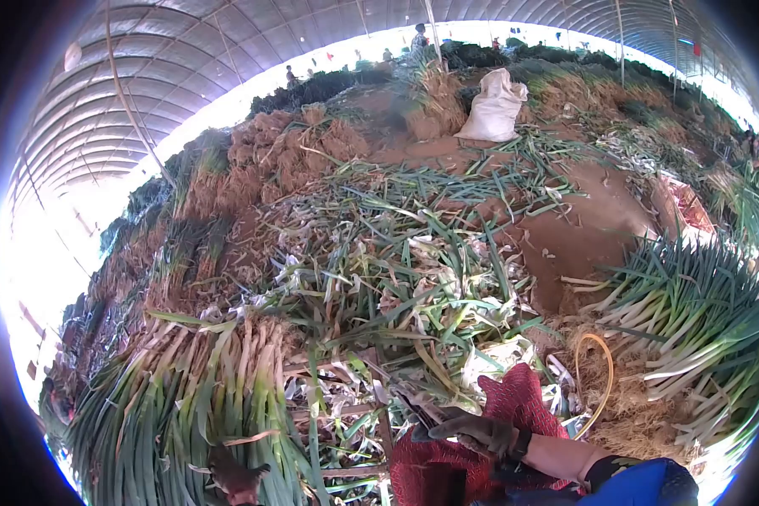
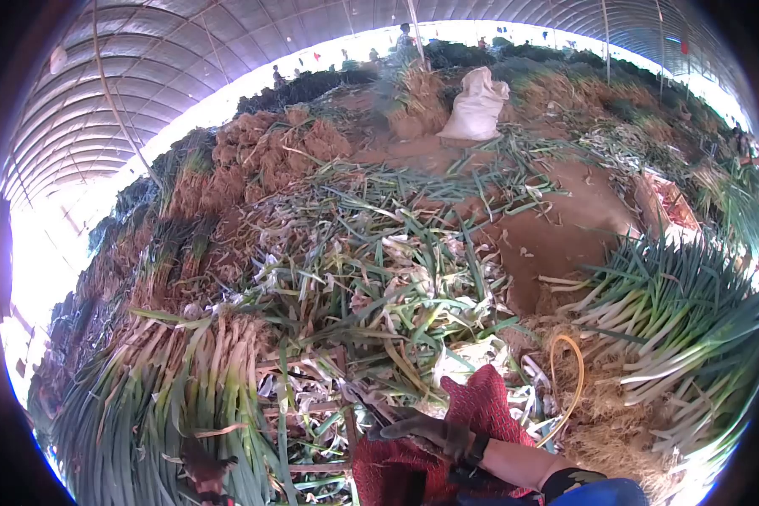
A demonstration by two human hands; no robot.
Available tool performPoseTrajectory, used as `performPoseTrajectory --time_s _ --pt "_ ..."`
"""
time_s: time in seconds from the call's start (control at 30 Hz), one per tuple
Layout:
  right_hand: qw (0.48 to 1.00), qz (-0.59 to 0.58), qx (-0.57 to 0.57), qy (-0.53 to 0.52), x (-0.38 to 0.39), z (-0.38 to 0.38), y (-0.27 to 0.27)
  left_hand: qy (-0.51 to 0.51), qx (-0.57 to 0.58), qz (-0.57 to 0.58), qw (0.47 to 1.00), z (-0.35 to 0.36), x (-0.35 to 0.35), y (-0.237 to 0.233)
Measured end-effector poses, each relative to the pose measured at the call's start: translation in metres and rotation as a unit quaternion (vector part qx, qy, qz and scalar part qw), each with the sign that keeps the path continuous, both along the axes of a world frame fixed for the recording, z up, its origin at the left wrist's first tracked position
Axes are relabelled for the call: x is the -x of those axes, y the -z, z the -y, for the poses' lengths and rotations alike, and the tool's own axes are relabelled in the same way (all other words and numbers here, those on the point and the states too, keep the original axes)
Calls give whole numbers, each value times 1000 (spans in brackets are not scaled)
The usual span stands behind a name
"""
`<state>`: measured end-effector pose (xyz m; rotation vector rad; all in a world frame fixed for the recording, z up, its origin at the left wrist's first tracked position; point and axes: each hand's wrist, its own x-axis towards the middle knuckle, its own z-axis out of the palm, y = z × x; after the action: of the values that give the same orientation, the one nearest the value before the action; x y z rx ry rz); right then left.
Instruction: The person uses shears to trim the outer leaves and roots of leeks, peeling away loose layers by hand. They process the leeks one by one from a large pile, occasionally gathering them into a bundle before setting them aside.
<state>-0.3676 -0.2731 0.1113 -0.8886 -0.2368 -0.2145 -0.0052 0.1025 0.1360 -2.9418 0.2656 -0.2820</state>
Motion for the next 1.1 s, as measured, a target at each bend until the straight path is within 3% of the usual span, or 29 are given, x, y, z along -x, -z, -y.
performPoseTrajectory --time_s 0.07,0.13,0.2,0.37,0.47,0.87,0.93,1.03,1.1 --pt "972 -226 -35 -57 -13 2 24 6 3 2 1000 1 -4 8" --pt "991 -127 9 -44 -22 -1 69 10 6 0 1000 -2 -4 13" --pt "993 -108 31 -34 -20 -7 89 12 6 2 1000 -3 -3 15" --pt "963 -263 44 -45 -24 -7 29 12 5 0 1000 -8 -8 18" --pt "962 -268 34 -22 -25 -15 -10 7 0 -3 1000 -13 -8 23" --pt "966 -257 33 -20 -19 -11 -4 -14 -16 0 1000 -34 1 25" --pt "956 -284 59 -41 -22 -4 20 -17 -25 -2 1000 -46 1 29" --pt "969 -241 58 -24 -21 -1 -1 -13 -61 -4 998 -90 -7 64" --pt "976 -212 37 -36 -24 -5 46 23 -114 -16 993 -162 -34 130"
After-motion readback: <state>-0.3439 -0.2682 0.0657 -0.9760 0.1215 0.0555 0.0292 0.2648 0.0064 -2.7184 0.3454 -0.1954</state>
